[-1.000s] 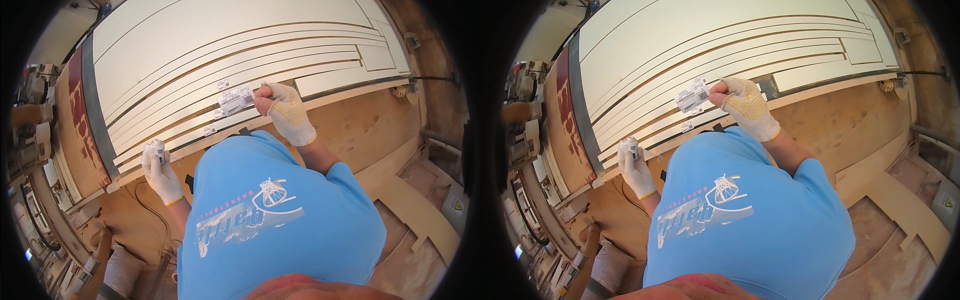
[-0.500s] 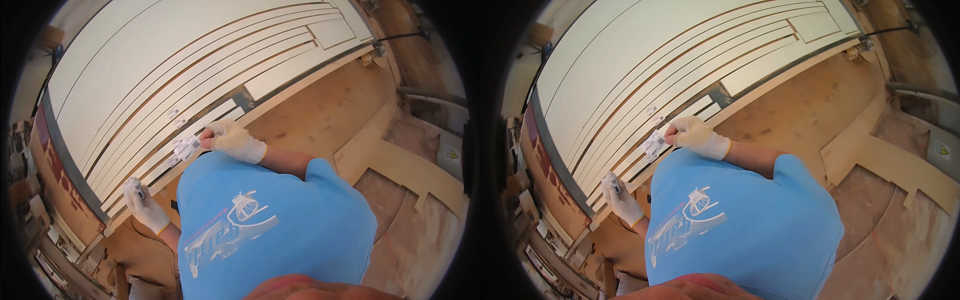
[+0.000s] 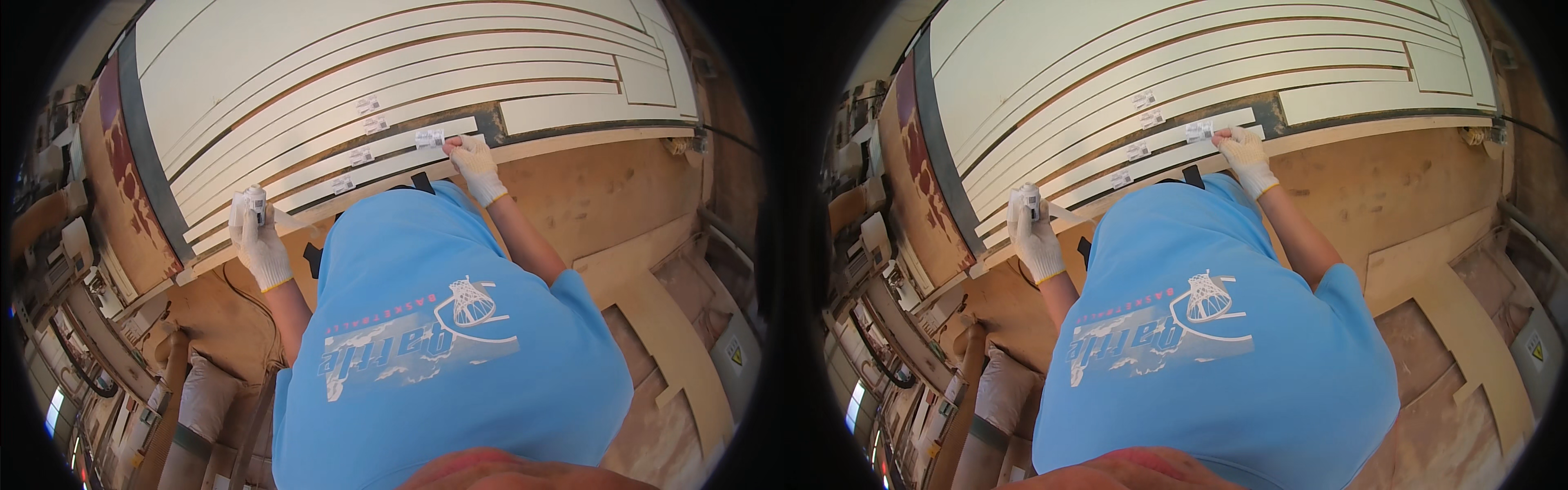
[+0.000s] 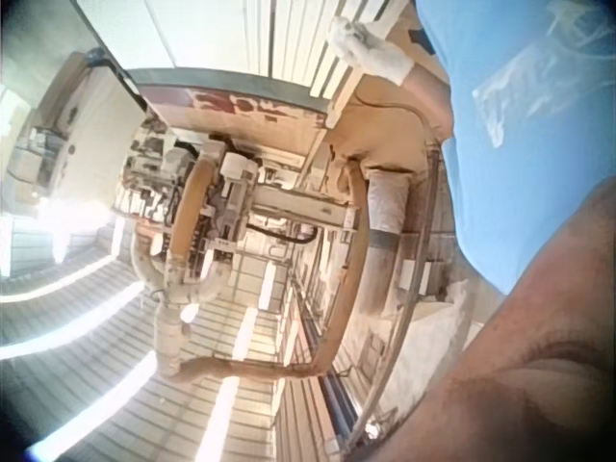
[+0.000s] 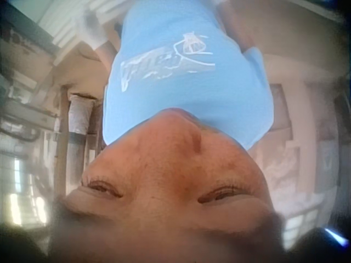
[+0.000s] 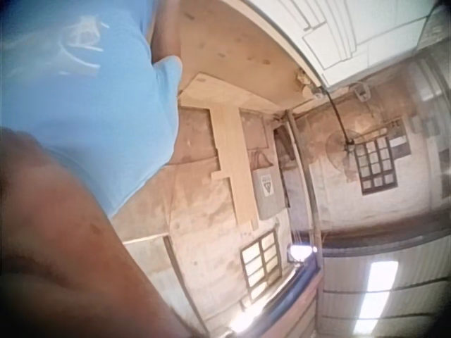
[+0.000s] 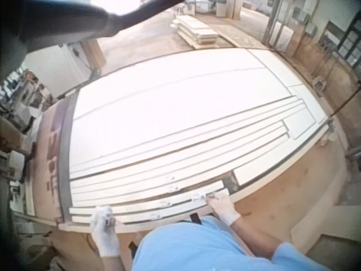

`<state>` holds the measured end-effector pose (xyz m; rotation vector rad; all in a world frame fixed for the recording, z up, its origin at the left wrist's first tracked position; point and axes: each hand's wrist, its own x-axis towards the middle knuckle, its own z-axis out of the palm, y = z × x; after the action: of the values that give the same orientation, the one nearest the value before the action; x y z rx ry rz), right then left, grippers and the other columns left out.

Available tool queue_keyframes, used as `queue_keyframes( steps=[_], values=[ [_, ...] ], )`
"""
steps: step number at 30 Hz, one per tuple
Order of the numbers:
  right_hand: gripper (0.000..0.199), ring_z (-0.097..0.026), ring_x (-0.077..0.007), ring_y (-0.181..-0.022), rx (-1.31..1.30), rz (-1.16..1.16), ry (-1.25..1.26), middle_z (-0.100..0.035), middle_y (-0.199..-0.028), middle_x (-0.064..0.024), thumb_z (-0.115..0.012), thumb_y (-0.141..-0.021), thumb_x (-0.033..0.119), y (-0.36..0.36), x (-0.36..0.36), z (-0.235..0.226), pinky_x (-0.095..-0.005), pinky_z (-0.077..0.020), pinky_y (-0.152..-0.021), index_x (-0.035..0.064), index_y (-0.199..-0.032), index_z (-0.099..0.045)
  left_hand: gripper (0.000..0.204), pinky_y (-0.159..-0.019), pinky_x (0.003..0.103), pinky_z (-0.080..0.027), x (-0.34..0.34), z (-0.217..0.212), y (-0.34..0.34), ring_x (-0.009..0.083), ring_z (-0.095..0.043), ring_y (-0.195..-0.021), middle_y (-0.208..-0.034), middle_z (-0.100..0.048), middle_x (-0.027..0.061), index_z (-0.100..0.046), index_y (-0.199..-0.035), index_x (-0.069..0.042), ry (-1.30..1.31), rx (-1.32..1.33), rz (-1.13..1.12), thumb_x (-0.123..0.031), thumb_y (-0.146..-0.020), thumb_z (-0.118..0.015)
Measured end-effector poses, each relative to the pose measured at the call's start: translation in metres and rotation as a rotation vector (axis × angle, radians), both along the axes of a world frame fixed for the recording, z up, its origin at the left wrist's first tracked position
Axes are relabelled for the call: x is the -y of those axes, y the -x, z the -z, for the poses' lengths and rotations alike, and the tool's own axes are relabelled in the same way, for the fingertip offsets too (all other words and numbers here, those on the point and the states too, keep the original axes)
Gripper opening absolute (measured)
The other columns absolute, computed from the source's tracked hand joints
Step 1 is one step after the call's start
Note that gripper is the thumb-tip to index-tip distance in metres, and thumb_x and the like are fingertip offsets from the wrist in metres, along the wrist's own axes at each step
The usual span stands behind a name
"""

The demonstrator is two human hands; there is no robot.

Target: The person uses a handheld air blower to clean dust from a CNC machine and then from several white wooden planks. They then apply small adhesive labels to the ends of the planks one by one.

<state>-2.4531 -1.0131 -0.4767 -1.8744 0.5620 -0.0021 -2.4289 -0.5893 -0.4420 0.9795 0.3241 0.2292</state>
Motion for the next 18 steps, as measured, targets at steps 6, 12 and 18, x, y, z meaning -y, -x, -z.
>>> queue_keyframes(
  steps=[6, 12, 18],
  values=[
    [0.033, -0.072, -0.0289, -0.091, 0.073, -0.077, 0.273, -0.077, -0.094, -0.0164, -0.071, -0.092, 0.033, -0.045, -0.014, 0.046, -0.0395, -0.0546, -0.083, 0.0023, -0.103, -0.077, 0.041, -0.094, 0.033, -0.061, -0.024, 0.023, 0.010, 0.0226, -0.066, -0.117, -0.134, -0.063, 0.0164, -0.052, -0.144, 0.003, 0.020, 0.010, 0.069, -0.005, -0.103, -0.058],
    [0.034, -0.072, -0.0224, -0.088, 0.067, -0.123, 0.418, -0.079, -0.094, -0.0123, -0.073, -0.093, 0.034, -0.094, -0.012, 0.090, -0.0364, -0.0553, -0.082, 0.0042, -0.107, -0.078, 0.041, -0.093, 0.031, -0.059, -0.043, 0.060, 0.015, 0.0192, -0.066, -0.117, -0.135, -0.064, 0.0117, -0.054, -0.143, -0.001, 0.040, -0.153, 0.044, -0.007, -0.103, -0.059],
    [0.037, -0.074, -0.0317, -0.096, -0.039, -0.084, 0.512, -0.078, -0.099, -0.0180, -0.072, -0.091, 0.039, -0.111, -0.017, 0.097, -0.0411, -0.0560, -0.087, 0.0060, -0.105, -0.079, 0.044, -0.095, 0.031, -0.057, -0.052, 0.078, 0.018, 0.0184, -0.064, -0.120, -0.135, -0.066, 0.0111, -0.054, -0.145, -0.003, 0.060, -0.116, 0.179, -0.007, -0.102, -0.061]
  ],
)
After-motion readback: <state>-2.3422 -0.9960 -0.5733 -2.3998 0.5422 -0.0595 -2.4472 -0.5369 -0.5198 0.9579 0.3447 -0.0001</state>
